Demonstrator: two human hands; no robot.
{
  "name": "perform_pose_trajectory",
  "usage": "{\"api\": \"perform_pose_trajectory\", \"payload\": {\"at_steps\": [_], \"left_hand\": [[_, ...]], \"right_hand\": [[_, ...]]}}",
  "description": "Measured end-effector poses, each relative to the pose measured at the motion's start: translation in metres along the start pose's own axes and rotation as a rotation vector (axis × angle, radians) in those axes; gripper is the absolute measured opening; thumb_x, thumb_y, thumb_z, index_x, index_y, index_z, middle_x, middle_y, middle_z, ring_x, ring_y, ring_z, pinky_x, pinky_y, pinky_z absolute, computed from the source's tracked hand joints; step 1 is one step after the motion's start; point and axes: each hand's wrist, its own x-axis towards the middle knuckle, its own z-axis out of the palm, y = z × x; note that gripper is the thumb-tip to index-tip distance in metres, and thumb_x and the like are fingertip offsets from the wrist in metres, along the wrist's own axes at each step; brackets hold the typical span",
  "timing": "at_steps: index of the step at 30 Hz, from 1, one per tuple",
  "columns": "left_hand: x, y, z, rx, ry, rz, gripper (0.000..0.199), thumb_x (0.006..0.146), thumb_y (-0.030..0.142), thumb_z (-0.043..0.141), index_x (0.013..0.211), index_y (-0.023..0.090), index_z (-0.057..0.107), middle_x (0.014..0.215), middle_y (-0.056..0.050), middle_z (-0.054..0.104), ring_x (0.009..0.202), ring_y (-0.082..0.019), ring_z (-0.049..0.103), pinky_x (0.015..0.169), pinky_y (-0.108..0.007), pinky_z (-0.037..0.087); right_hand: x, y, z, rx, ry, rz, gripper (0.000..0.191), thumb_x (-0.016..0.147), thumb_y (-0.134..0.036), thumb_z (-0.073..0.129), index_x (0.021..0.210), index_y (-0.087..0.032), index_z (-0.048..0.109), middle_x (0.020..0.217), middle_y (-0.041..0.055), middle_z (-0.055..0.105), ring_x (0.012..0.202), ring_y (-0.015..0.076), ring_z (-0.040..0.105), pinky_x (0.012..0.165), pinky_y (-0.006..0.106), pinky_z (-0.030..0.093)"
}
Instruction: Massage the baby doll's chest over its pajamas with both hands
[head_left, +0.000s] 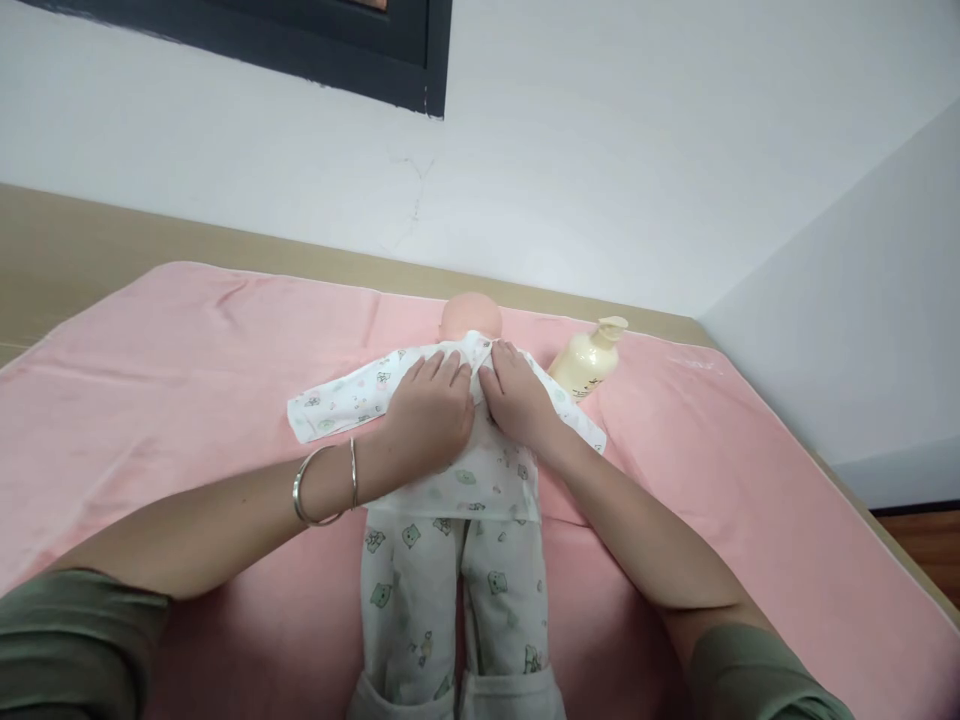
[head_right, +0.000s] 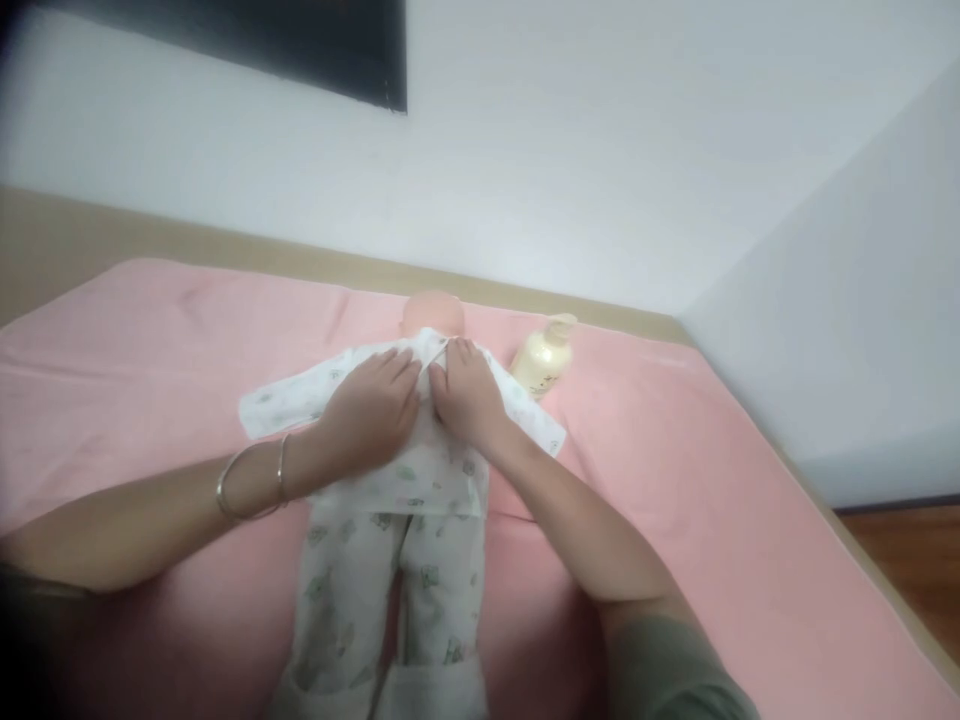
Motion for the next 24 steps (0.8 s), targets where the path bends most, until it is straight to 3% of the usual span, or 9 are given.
{"api": "perform_pose_trajectory", "payload": {"at_steps": [6, 9, 12, 15, 19, 24], "left_hand": [[0.027, -0.028, 0.003, -0.097, -0.112, -0.162, 0.029, 0.097, 0.027, 0.033, 0.090, 0.017, 0.060, 0.093, -0.013, 0.067, 0.088, -0.027, 0.062, 0.082, -0.043, 0.051], [0.027, -0.024, 0.003, 0.031, -0.089, -0.116, 0.031, 0.097, 0.022, 0.031, 0.085, 0.017, 0.059, 0.087, -0.014, 0.065, 0.085, -0.028, 0.061, 0.079, -0.044, 0.050], [0.017, -0.010, 0.002, 0.117, -0.063, 0.010, 0.035, 0.096, 0.017, 0.029, 0.085, 0.015, 0.062, 0.089, -0.016, 0.065, 0.089, -0.031, 0.061, 0.081, -0.046, 0.049], [0.005, 0.002, 0.004, 0.111, -0.026, 0.049, 0.035, 0.096, 0.017, 0.030, 0.101, 0.009, 0.064, 0.108, -0.022, 0.066, 0.108, -0.035, 0.060, 0.095, -0.050, 0.047], [0.006, -0.001, 0.010, 0.010, 0.003, -0.030, 0.037, 0.097, 0.022, 0.033, 0.119, 0.007, 0.059, 0.127, -0.023, 0.062, 0.127, -0.036, 0.053, 0.110, -0.052, 0.041], [0.023, -0.021, 0.012, -0.093, -0.046, -0.227, 0.039, 0.092, 0.027, 0.040, 0.124, 0.011, 0.055, 0.123, -0.019, 0.064, 0.123, -0.035, 0.057, 0.103, -0.051, 0.046]], "right_hand": [[-0.031, -0.029, -0.003, -0.143, 0.030, -0.093, 0.052, 0.101, -0.027, 0.032, 0.139, 0.003, 0.050, 0.139, 0.0266, 0.058, 0.137, 0.0358, 0.049, 0.116, 0.050, 0.039], [-0.023, -0.023, -0.003, -0.077, 0.010, -0.104, 0.049, 0.100, -0.024, 0.032, 0.138, 0.000, 0.052, 0.140, 0.0245, 0.058, 0.137, 0.0330, 0.049, 0.116, 0.050, 0.040], [-0.002, -0.006, -0.001, 0.043, -0.028, -0.084, 0.043, 0.100, -0.024, 0.033, 0.129, -0.005, 0.058, 0.139, 0.0211, 0.059, 0.134, 0.0294, 0.051, 0.116, 0.047, 0.040], [0.010, 0.005, -0.001, 0.090, -0.034, -0.086, 0.037, 0.101, -0.025, 0.034, 0.119, -0.010, 0.062, 0.134, 0.0184, 0.062, 0.129, 0.0282, 0.053, 0.115, 0.046, 0.039], [-0.004, -0.006, -0.003, -0.023, -0.005, -0.091, 0.038, 0.100, -0.022, 0.033, 0.121, -0.007, 0.061, 0.127, 0.0199, 0.065, 0.123, 0.0303, 0.057, 0.113, 0.048, 0.041], [-0.035, -0.031, -0.005, -0.209, 0.050, -0.172, 0.040, 0.098, -0.020, 0.037, 0.125, -0.003, 0.062, 0.129, 0.0254, 0.065, 0.127, 0.0358, 0.057, 0.112, 0.051, 0.042]]}}
